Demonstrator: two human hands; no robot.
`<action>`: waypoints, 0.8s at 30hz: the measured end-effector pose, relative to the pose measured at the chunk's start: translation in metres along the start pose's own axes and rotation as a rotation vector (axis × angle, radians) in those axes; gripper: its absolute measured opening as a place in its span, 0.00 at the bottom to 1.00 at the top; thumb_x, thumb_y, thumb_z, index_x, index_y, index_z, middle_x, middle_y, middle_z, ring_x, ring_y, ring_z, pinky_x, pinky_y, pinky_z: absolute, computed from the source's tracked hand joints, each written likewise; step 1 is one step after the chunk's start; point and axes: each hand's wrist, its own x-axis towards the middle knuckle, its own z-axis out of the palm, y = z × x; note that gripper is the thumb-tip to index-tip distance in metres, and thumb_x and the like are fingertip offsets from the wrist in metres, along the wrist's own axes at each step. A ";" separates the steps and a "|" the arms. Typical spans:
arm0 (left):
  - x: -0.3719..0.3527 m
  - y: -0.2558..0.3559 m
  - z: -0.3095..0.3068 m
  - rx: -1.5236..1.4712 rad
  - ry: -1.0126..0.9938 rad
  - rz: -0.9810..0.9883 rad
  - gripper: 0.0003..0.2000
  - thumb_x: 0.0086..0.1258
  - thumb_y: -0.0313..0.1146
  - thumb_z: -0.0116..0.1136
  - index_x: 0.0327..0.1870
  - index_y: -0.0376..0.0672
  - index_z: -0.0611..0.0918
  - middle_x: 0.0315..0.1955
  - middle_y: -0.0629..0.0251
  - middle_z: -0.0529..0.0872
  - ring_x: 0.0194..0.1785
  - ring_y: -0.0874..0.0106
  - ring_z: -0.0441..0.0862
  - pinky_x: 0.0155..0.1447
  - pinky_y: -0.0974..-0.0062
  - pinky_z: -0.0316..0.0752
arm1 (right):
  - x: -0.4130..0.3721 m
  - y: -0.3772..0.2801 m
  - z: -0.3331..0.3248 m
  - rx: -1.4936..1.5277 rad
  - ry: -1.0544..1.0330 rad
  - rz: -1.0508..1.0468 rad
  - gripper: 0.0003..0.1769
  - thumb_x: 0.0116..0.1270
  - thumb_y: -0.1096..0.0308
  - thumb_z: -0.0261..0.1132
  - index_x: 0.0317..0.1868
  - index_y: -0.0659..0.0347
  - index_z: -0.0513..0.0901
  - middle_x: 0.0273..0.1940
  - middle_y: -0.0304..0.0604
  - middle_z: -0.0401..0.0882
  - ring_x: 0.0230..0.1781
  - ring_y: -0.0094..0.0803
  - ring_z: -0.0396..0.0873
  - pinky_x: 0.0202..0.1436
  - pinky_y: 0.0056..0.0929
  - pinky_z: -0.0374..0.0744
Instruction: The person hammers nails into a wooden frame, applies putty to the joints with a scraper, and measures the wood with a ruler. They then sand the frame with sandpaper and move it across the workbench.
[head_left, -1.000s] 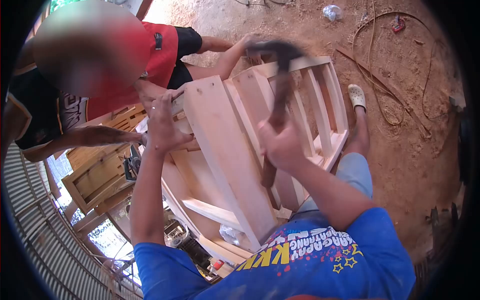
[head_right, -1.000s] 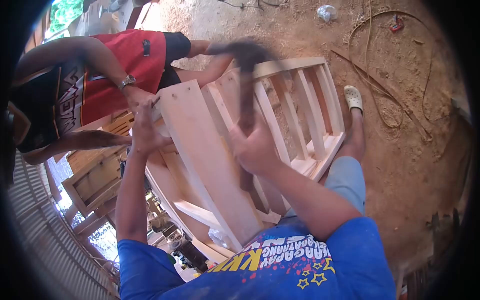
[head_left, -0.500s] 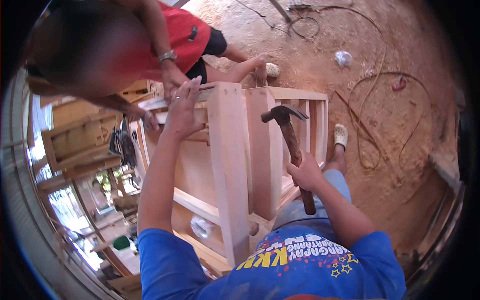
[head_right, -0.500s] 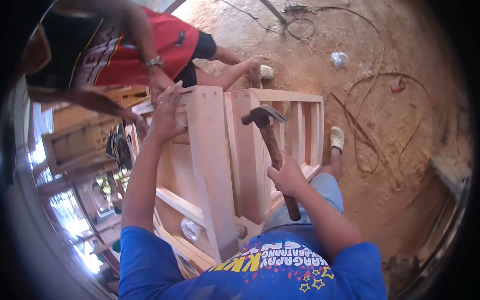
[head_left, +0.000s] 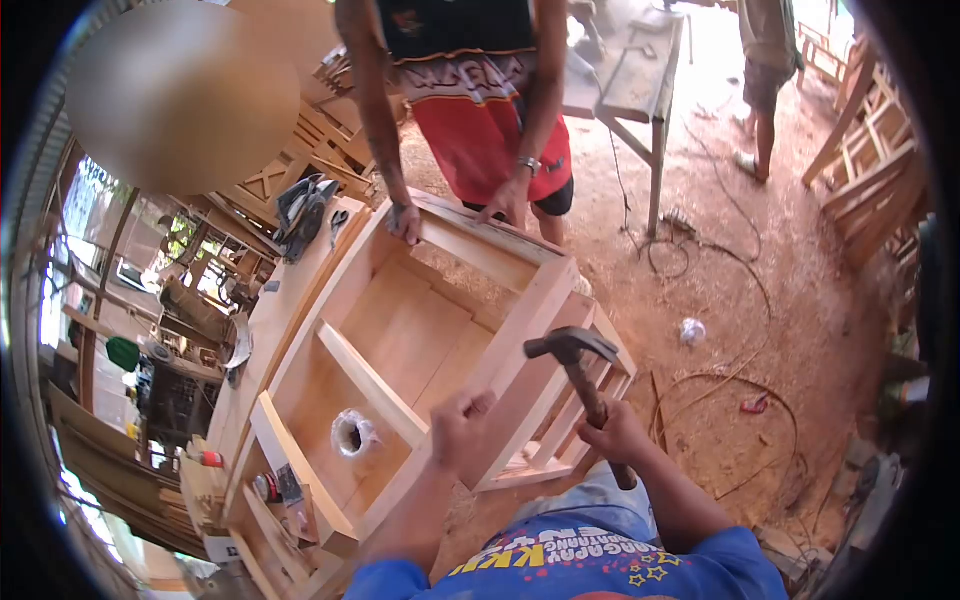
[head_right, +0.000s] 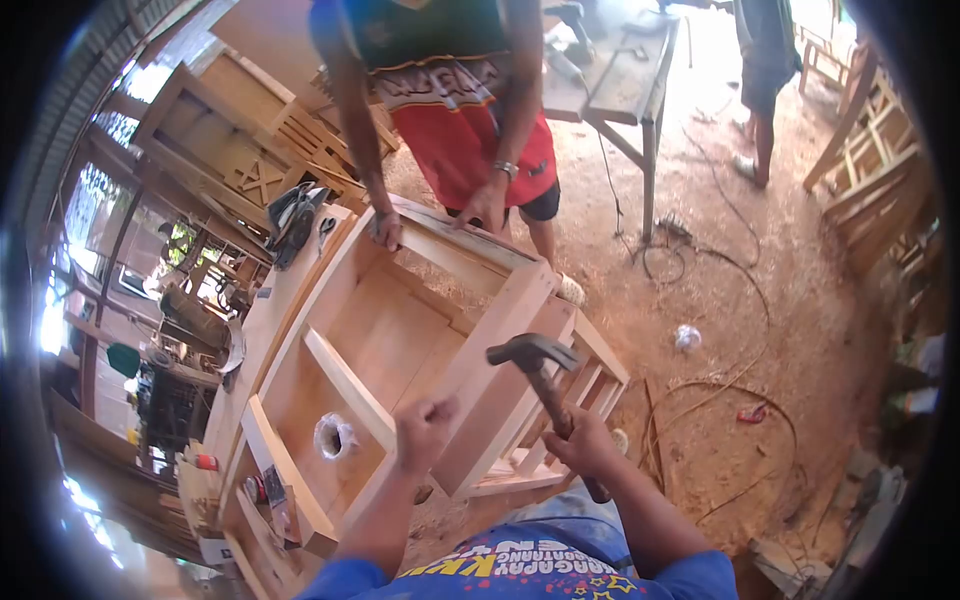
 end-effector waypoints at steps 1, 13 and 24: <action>-0.023 -0.001 -0.002 -0.073 -0.060 -0.069 0.10 0.72 0.34 0.70 0.45 0.37 0.90 0.29 0.61 0.89 0.33 0.72 0.85 0.40 0.70 0.79 | -0.001 -0.001 0.011 -0.023 -0.051 -0.011 0.11 0.65 0.67 0.73 0.41 0.62 0.81 0.24 0.34 0.78 0.25 0.21 0.74 0.30 0.30 0.76; -0.268 -0.042 -0.058 -1.073 -0.016 -0.460 0.20 0.79 0.39 0.64 0.61 0.33 0.78 0.49 0.61 0.86 0.55 0.71 0.86 0.64 0.65 0.79 | -0.127 -0.029 0.224 -0.441 -0.591 -0.396 0.24 0.65 0.66 0.71 0.61 0.60 0.80 0.35 0.57 0.87 0.35 0.55 0.89 0.40 0.45 0.84; -0.328 -0.070 -0.162 -1.056 0.892 -0.342 0.09 0.76 0.31 0.60 0.49 0.38 0.76 0.38 0.65 0.84 0.39 0.77 0.82 0.47 0.74 0.79 | -0.129 -0.082 0.320 -0.830 -1.005 -0.721 0.20 0.68 0.57 0.73 0.50 0.62 0.81 0.37 0.54 0.88 0.39 0.53 0.87 0.43 0.47 0.83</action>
